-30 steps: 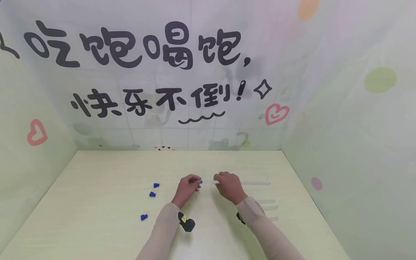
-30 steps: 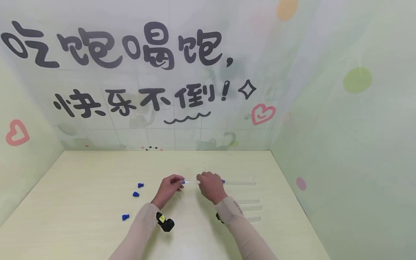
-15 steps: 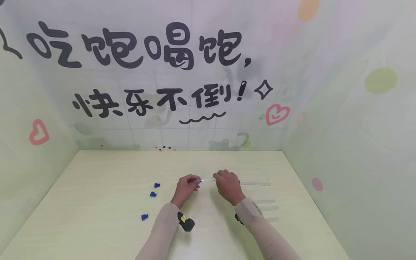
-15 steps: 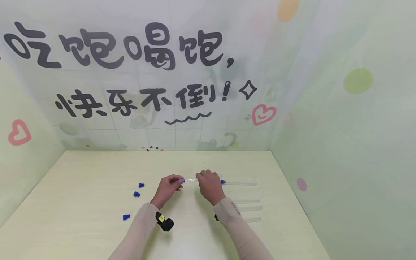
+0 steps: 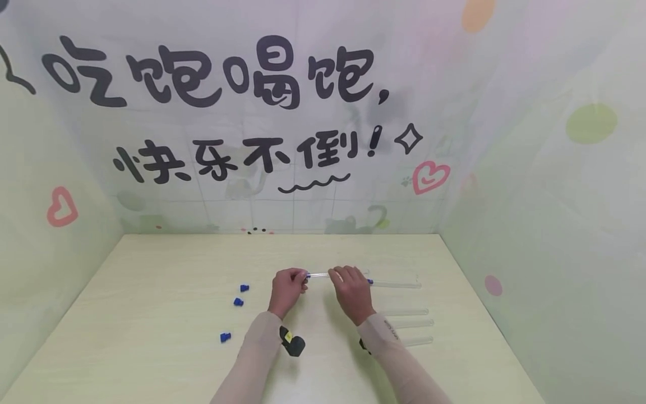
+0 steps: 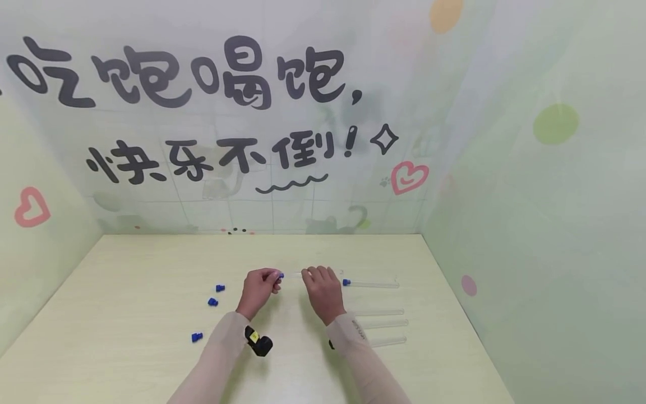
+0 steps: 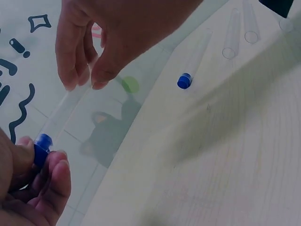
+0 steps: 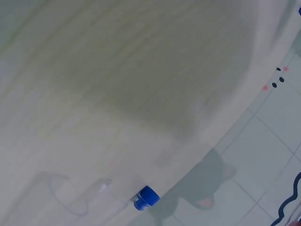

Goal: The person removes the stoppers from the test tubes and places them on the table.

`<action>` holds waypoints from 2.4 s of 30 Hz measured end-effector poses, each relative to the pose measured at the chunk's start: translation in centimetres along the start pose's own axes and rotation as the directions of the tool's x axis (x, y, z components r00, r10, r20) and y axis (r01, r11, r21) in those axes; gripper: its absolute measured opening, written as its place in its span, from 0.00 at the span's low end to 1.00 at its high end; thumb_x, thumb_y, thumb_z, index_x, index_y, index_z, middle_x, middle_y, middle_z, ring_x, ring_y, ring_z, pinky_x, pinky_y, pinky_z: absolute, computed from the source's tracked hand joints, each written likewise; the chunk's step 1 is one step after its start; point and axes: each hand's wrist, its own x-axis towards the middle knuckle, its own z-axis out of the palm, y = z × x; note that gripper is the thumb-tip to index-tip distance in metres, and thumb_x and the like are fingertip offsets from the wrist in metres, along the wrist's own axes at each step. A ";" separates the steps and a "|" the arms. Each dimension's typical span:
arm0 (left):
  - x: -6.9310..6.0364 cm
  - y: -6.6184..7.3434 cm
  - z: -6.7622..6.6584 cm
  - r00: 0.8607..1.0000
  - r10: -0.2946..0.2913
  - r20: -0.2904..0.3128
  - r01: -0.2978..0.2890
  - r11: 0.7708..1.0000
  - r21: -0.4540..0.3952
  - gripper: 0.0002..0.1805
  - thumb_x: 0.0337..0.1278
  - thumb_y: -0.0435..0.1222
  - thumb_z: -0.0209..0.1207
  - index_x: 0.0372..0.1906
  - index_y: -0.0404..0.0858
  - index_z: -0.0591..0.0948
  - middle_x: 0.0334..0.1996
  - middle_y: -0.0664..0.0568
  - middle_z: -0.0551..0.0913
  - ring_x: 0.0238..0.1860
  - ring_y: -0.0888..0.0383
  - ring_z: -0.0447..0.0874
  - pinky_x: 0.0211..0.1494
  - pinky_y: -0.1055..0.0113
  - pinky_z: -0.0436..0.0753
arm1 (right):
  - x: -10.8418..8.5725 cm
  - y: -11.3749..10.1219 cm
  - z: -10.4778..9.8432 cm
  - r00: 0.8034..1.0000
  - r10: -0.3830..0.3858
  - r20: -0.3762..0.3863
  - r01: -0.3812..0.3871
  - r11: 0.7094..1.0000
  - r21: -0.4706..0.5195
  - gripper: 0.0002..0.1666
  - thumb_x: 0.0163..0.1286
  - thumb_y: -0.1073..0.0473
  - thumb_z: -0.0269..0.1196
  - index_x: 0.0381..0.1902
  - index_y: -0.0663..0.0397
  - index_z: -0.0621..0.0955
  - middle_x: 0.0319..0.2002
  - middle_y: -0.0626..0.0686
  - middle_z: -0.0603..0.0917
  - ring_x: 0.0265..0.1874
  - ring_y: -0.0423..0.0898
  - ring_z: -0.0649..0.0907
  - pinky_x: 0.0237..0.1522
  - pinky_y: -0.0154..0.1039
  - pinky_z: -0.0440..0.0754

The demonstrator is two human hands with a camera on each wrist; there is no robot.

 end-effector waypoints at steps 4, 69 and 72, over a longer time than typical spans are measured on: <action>-0.1 0.7 -0.2 0.999 -0.050 0.008 0.050 0.998 0.034 0.12 0.67 0.32 0.52 0.42 0.26 0.82 0.30 0.42 0.83 0.24 0.63 0.79 0.31 0.70 0.82 | -0.4 -0.2 0.4 0.998 -0.011 -0.058 0.009 1.000 -0.022 0.11 0.57 0.68 0.59 0.37 0.55 0.84 0.35 0.51 0.87 0.34 0.48 0.84 0.40 0.44 0.85; -1.4 0.8 -2.3 1.000 0.016 0.011 -0.016 1.000 0.013 0.13 0.60 0.30 0.59 0.49 0.30 0.79 0.39 0.39 0.85 0.35 0.53 0.86 0.35 0.68 0.85 | 3.8 3.1 -3.7 0.755 0.007 0.655 -0.274 0.912 0.306 0.12 0.58 0.68 0.64 0.40 0.53 0.85 0.34 0.48 0.88 0.34 0.46 0.86 0.28 0.42 0.81; -1.1 0.5 -3.1 1.000 0.011 0.003 -0.011 0.999 0.030 0.13 0.60 0.31 0.59 0.49 0.31 0.79 0.40 0.40 0.84 0.37 0.50 0.86 0.35 0.67 0.85 | 3.4 3.5 -3.8 0.758 0.020 0.652 -0.285 0.909 0.303 0.11 0.57 0.67 0.65 0.39 0.52 0.85 0.34 0.48 0.88 0.34 0.46 0.86 0.28 0.42 0.81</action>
